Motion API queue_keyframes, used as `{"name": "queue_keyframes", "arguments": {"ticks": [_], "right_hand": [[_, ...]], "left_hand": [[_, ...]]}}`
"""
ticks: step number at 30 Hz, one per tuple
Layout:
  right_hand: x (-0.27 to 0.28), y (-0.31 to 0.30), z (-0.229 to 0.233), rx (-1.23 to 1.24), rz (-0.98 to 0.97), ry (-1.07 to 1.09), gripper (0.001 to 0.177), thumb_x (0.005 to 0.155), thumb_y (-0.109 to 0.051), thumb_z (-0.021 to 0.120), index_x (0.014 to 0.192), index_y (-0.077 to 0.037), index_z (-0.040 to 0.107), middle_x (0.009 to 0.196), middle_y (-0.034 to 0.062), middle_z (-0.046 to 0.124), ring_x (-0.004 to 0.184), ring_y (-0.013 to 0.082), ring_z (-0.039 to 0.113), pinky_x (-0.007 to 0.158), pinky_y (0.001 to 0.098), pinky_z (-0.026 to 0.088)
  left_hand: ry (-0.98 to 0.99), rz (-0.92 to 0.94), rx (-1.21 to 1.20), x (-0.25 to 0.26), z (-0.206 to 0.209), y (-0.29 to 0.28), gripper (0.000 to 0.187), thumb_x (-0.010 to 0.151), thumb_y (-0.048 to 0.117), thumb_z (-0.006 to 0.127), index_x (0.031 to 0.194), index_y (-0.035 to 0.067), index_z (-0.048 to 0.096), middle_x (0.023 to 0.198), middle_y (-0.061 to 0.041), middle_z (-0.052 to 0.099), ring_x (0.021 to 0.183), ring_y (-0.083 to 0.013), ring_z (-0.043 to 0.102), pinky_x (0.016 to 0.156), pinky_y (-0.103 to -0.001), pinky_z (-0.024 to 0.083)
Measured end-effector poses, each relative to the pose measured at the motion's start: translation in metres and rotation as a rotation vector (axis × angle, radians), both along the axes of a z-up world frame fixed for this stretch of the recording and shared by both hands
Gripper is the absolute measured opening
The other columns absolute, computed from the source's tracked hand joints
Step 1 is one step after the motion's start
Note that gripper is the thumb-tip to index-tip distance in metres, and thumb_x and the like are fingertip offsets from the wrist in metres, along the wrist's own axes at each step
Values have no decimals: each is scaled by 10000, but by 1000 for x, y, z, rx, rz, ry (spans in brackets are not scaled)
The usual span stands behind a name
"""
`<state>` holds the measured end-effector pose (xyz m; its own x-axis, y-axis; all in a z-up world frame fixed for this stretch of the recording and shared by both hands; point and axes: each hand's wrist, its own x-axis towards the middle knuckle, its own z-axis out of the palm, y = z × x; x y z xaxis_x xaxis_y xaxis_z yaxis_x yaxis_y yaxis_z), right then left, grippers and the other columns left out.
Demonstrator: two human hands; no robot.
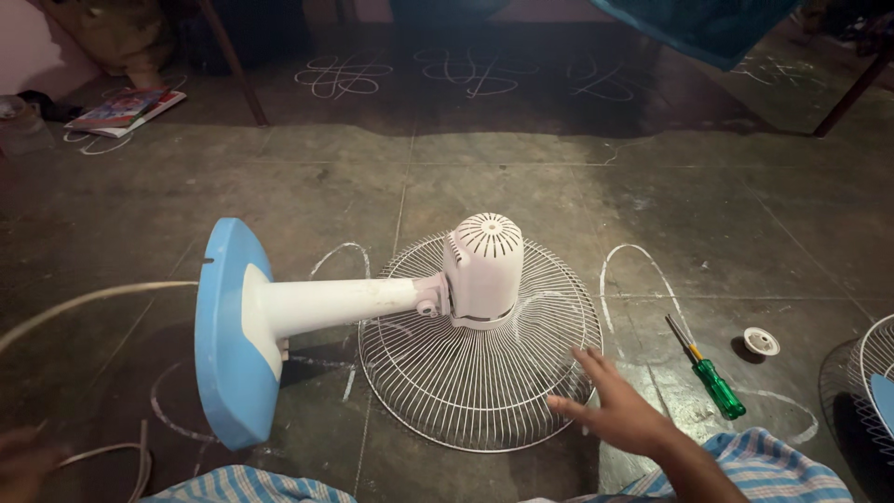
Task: The person uses a screwdriver to remove a screw from the neck of a table fan, then detaches the motor housing from the stand. The removed screw and a small plastic piece are placed on the floor.
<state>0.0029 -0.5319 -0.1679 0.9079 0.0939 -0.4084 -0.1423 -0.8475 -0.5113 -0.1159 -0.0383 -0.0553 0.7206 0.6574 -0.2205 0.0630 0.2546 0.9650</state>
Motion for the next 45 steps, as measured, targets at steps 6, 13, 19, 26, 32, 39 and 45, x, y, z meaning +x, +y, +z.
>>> {"name": "queue_keyframes", "arguments": {"ticks": [6,13,19,26,32,39,45], "right_hand": [[-5,0,-4,-27,48,21,1065,801,-636,722,1614,-211,182,1709,157,-51,1572,373,138,1243,481,326],[-2,8,2,-63,47,59,1124,801,-649,741,1618,-193,117,1701,181,-96,1575,382,122,1253,468,321],[-2,7,3,-62,48,94,1136,798,-652,725,1631,-197,102,1698,192,-104,1571,394,125,1250,476,322],[-3,-3,11,23,-15,-38,994,830,-668,660,1603,-206,241,1695,156,132,1576,322,177,1257,483,278],[-17,-6,39,407,-239,10,934,855,-762,364,1601,-205,291,1673,110,293,1557,288,262,1230,514,288],[-25,-18,78,906,-436,-17,1055,822,-801,61,1574,-105,311,1654,164,346,1532,332,332,1200,534,316],[-30,-39,100,1039,-538,-113,1128,805,-820,-3,1564,-41,294,1635,244,351,1527,364,331,1195,536,295]], "left_hand": [[137,-165,221,2,1,-9,843,895,354,745,1543,-30,366,1344,-214,580,1231,-322,618,1033,-470,526],[250,-557,636,15,20,-24,817,923,396,713,1535,-33,385,1378,-220,568,1275,-328,582,1060,-474,494],[181,-981,865,23,24,-56,799,946,432,686,1528,-35,401,1408,-226,558,1312,-333,550,1083,-478,467],[-80,-1287,834,25,45,-96,785,974,474,654,1521,-38,420,1442,-232,546,1355,-340,514,1110,-482,435],[-315,-1070,103,59,29,-161,792,977,519,597,1505,-46,427,1492,-241,532,1399,-342,482,1149,-484,402],[-292,-729,-718,103,-1,-242,988,889,733,417,1517,-29,384,1538,-246,481,1463,-342,439,1189,-477,314],[-340,-764,-902,119,-16,-302,986,902,732,417,1526,-28,364,1540,-247,462,1466,-343,418,1201,-465,291]]}}
